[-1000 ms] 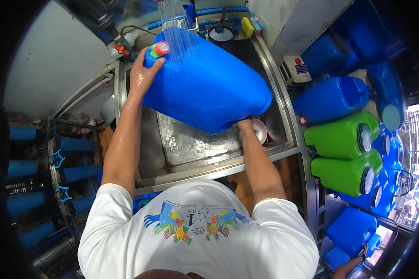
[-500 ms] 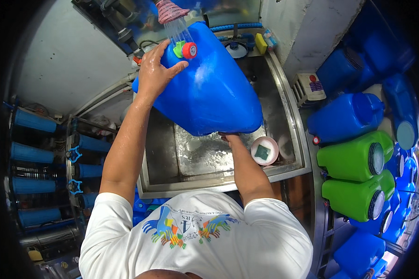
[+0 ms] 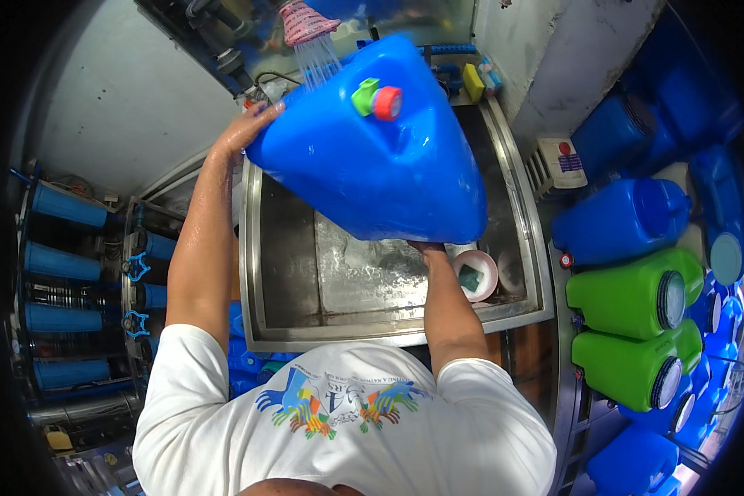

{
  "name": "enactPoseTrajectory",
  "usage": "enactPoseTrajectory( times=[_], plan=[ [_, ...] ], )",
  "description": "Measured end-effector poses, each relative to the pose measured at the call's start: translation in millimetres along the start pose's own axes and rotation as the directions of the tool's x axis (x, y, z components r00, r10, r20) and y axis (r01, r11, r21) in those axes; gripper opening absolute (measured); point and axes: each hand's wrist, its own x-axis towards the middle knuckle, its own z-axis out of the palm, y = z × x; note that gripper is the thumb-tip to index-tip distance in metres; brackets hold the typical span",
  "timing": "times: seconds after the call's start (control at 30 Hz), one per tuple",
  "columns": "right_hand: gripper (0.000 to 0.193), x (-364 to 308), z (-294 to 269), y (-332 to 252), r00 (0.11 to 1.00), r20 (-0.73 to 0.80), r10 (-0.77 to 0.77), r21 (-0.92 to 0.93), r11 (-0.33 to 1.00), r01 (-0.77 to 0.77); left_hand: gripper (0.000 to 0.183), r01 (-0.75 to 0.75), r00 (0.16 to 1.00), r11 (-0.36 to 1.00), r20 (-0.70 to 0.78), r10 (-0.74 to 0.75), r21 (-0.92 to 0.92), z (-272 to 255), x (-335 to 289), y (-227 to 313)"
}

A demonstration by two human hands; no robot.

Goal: The person washes a blue plastic jerrycan in a stainless steel sink. They rinse the jerrycan under running water, scrub the exterior and interior with a brush and sponge, and rinse again. The jerrycan is handled one at a time and placed back on the counter after cleaning.

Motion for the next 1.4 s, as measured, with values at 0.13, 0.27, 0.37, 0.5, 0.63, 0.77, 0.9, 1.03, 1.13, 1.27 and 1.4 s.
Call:
enactPoseTrajectory(
  times=[0.13, 0.27, 0.37, 0.5, 0.63, 0.77, 0.9, 1.03, 1.13, 1.27, 1.4],
  plan=[
    [0.025, 0, -10, -12, 1.000, 0.010, -0.002, -0.083, 0.997, 0.003, 0.076, 0.172, 0.972, 0.967, 0.190, -0.136, -0.190, -3, 17, -54],
    [0.025, 1, -14, -14, 1.000, 0.011, -0.005, -0.159, 0.987, 0.007, 0.065, 0.174, 0.970, 0.957, 0.208, -0.126, -0.231, 0, 30, -80],
    [0.025, 2, -15, -11, 1.000, 0.004, -0.023, -0.197, 0.980, 0.023, 0.065, 0.157, 0.956, 0.958, 0.280, -0.087, -0.241, 0, 40, -82],
    [0.025, 2, -16, -7, 0.999, -0.005, -0.043, -0.229, 0.973, 0.041, 0.082, -0.009, 0.965, 0.984, 0.256, 0.055, -0.176, 15, 45, -72],
    [0.025, 2, -17, -9, 0.999, -0.003, -0.047, -0.248, 0.968, 0.045, 0.100, -0.122, 0.961, 0.984, 0.262, 0.084, 0.132, 35, 63, -50],
    [0.025, 1, -20, -13, 0.999, 0.004, -0.048, -0.266, 0.963, 0.048, 0.103, -0.267, 0.886, 0.964, 0.394, 0.246, -0.002, 35, 69, -33],
    [0.025, 1, -19, -14, 0.999, 0.009, -0.054, -0.285, 0.957, 0.054, 0.097, -0.436, 0.853, 0.900, 0.328, 0.406, 0.020, 36, 47, -10],
    [0.025, 2, -13, -8, 0.997, 0.020, -0.073, -0.325, 0.943, 0.075, 0.091, -0.525, 0.821, 0.851, 0.261, 0.508, -0.006, 45, 5, 14],
    [0.025, 4, -7, -2, 0.995, 0.025, -0.094, -0.360, 0.928, 0.097, 0.093, -0.554, 0.822, 0.831, 0.184, 0.538, 0.049, 47, -14, 27],
    [0.027, 5, 2, 3, 0.997, 0.054, -0.055, -0.394, 0.916, 0.072, 0.081, -0.632, 0.775, 0.773, 0.085, 0.626, 0.064, 47, -29, 33],
    [0.031, 6, 12, 7, 0.996, 0.091, 0.009, -0.431, 0.902, 0.031, 0.070, -0.713, 0.689, 0.679, -0.010, 0.725, 0.175, 53, -35, 42]
  ],
)
